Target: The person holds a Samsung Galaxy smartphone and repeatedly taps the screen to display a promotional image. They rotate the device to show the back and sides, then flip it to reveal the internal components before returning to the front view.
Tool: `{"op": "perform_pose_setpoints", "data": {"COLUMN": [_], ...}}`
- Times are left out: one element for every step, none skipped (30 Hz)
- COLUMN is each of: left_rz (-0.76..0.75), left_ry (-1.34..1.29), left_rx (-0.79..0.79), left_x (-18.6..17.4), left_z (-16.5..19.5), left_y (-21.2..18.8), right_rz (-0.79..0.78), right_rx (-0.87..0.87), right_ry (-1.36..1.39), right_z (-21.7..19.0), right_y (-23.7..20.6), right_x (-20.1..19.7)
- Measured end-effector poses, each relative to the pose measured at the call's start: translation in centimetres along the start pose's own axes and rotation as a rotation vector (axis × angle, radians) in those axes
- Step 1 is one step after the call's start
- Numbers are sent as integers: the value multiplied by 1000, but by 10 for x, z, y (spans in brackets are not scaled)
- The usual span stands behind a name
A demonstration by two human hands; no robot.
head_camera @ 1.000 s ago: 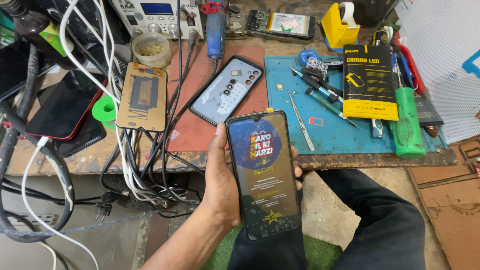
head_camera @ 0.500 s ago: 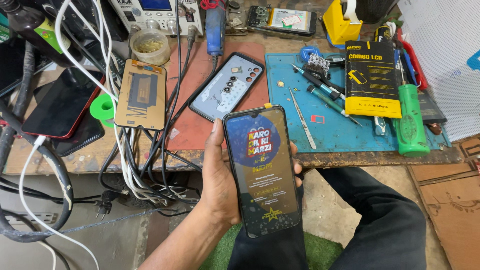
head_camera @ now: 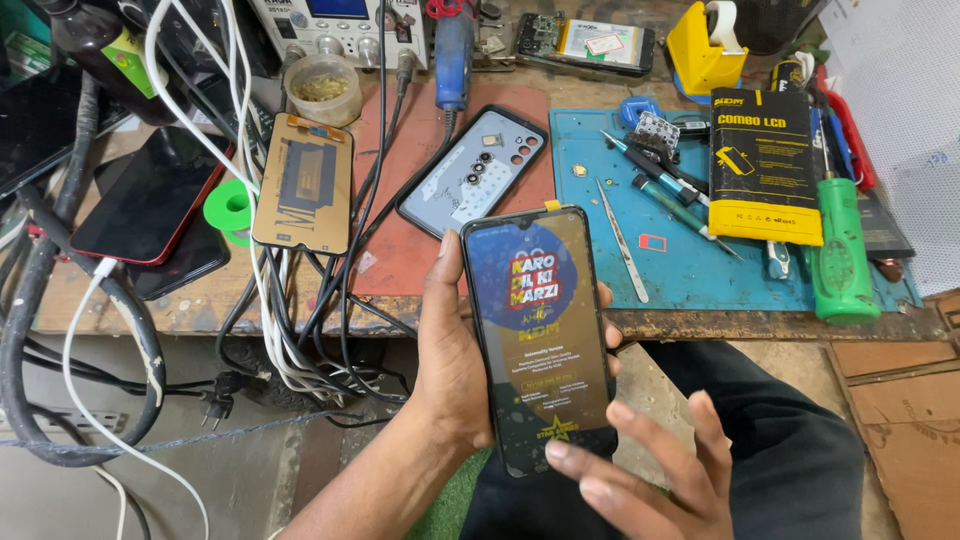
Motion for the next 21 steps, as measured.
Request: {"op": "perform_pose_setpoints", "data": {"left_rz": [-1,2,4,10,16,22,15,6,0,-5,-13,-21,12,45,74,55,38,18,24,29,37], "left_ry": [4,8,11,16,22,28,15,4,-11,-7,1,7,14,23,35,38,38,41,41,40,38], "left_rx": [1,0,-3,-16,-29,-41,-44,-46,-47,-31,-15,2,6,8,12,2,-11,-25,-12,4,20], "left_x": [0,1,1,1,1,1,1,1,1,1,1,2,0,0,-1,0,1,2,2,2,2], "left_z": [0,-2,-3,-4,-5,-5,-5,-3,-3,-1,1,3,3,3,3,3,1,1,1,2,4], "left_y": [1,2,2,2,2,2,2,2,2,1,1,1,1,1,1,1,1,1,1,1,1], "right_rz": [27,17,6,-5,50,105,163,127,88,48,-16,-81,-149,-118,-84,-54,4,65,126,106,84], "right_rx": [46,86,128,171,203,234,263,207,151,97,105,113,122,121,118,115,166,218,268,260,254], "right_ry": [32,32,29,24,38,53,67,31,-2,-33,-93,-152,-210,-212,-216,-215,-164,-118,-71,-69,-65], "right_z": [2,7,14,19,23,26,28,25,20,14,11,9,10,14,23,31,38,43,47,45,39], "right_y": [6,11,15,18,20,21,21,23,24,25,25,25,25,24,24,24,21,18,14,12,10], "right_x": [1,-1,-3,-5,-9,-12,-13,-11,-10,-7,-1,4,7,7,7,5,1,-3,-6,-5,-5]}}
Point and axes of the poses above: each hand's wrist, its own y-axis towards the middle knuckle, its own x-axis out of the palm, z = x × y, the point moved 4 cm from there along y, towards the middle knuckle, and after that the axes turned 15 degrees about -x, right-handed, at the moved point
